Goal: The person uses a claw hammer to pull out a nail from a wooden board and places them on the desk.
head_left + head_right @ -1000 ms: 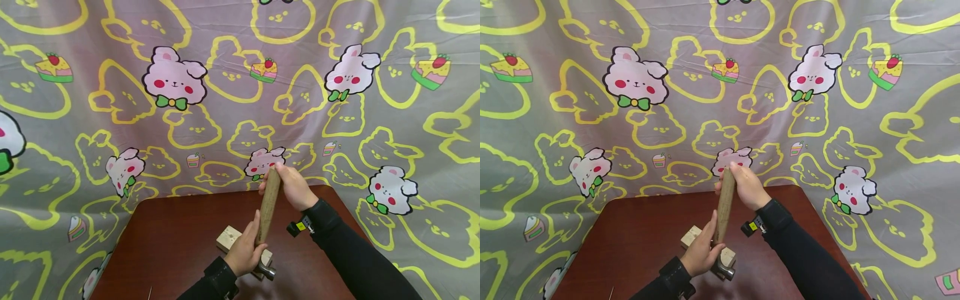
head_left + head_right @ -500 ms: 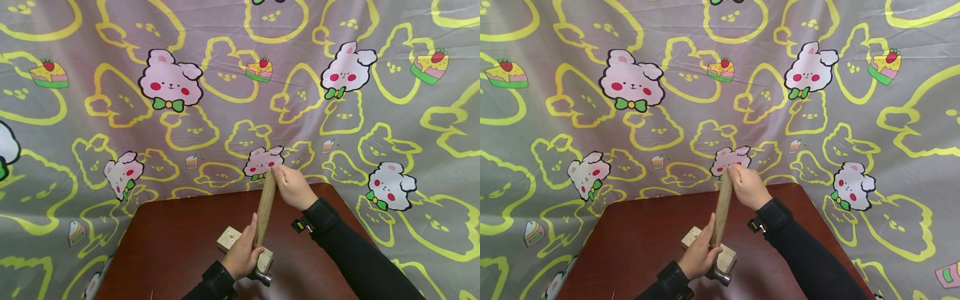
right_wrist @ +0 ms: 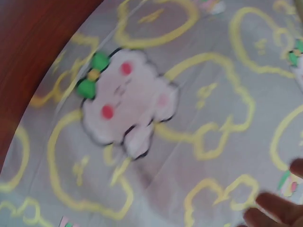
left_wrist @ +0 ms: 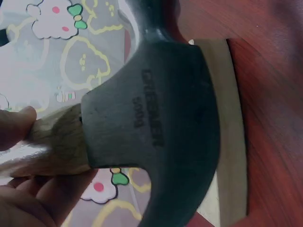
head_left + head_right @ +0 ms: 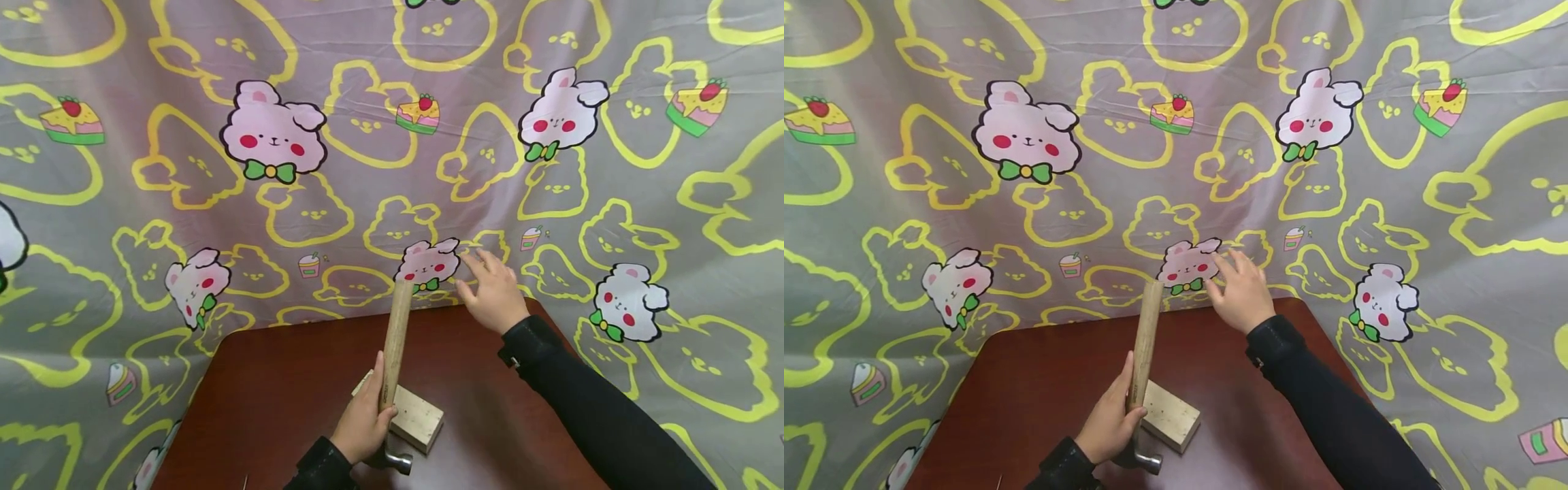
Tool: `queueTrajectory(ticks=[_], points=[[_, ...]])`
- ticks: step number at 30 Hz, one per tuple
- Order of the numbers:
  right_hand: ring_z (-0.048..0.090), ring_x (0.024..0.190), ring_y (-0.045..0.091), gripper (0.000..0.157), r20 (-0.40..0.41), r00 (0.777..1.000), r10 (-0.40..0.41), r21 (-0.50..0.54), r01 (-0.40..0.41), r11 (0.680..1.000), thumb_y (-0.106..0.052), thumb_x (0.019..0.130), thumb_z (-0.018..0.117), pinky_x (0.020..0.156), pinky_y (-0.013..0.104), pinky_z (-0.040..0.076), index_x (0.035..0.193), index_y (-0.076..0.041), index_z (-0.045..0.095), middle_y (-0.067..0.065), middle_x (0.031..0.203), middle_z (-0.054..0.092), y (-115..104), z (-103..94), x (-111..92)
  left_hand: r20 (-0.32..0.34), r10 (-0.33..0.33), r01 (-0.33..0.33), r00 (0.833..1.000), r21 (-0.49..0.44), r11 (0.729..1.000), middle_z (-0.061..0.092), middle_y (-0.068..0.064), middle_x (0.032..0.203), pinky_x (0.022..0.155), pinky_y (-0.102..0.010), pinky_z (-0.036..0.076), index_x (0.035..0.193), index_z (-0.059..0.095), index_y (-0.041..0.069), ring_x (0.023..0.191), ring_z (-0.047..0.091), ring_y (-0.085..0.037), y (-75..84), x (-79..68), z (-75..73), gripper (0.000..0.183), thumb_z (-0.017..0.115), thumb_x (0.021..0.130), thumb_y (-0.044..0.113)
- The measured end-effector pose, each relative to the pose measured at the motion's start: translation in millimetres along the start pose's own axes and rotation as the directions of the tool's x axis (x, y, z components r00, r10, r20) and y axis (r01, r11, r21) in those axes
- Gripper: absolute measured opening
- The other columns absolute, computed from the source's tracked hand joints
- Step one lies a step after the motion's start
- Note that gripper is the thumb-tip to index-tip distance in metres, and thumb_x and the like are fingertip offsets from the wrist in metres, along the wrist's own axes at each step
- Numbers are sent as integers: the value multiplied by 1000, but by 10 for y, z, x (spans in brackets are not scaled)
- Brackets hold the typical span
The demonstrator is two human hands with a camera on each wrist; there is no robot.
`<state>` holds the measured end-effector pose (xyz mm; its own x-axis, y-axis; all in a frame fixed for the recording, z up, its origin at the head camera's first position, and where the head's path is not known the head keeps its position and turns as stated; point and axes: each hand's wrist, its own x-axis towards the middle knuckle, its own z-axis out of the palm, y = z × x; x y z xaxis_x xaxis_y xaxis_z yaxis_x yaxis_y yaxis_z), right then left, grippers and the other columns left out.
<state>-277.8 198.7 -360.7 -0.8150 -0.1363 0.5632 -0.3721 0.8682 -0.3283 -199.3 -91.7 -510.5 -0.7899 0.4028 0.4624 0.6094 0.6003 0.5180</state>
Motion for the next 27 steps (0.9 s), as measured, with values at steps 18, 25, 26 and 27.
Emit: queueTrajectory(ticks=[18,25,26,27], points=[[-3,148,56,72,72,954,292,-200,-273,941,-42,101,49,105,81,3,163,-18,20,33,163,-1,747,146,151,60,-323,323,944,19,946,49,-36,140,96,-56,48,160,10,-1,118,59,-43,-525,-458,-217,110,81,76,-2],[-5,148,56,73,100,943,318,-252,-285,925,-43,102,46,105,82,2,164,-24,13,31,164,-3,809,172,197,119,-429,435,895,-21,900,47,-40,139,95,-55,48,158,10,-6,117,58,-43,-632,-585,-197,108,80,76,-2],[-6,148,56,72,100,944,315,-256,-282,925,-43,102,46,105,83,2,164,-25,13,31,164,-3,813,182,206,125,-444,450,887,-23,893,47,-41,139,95,-56,48,158,11,-6,118,58,-43,-646,-597,-198,108,80,76,-2],[-6,148,56,72,99,945,313,-262,-279,924,-42,102,46,105,83,2,164,-25,13,30,164,-3,820,193,213,131,-459,465,879,-25,885,47,-41,139,95,-56,48,158,11,-6,118,58,-43,-662,-608,-198,108,80,76,-2]])
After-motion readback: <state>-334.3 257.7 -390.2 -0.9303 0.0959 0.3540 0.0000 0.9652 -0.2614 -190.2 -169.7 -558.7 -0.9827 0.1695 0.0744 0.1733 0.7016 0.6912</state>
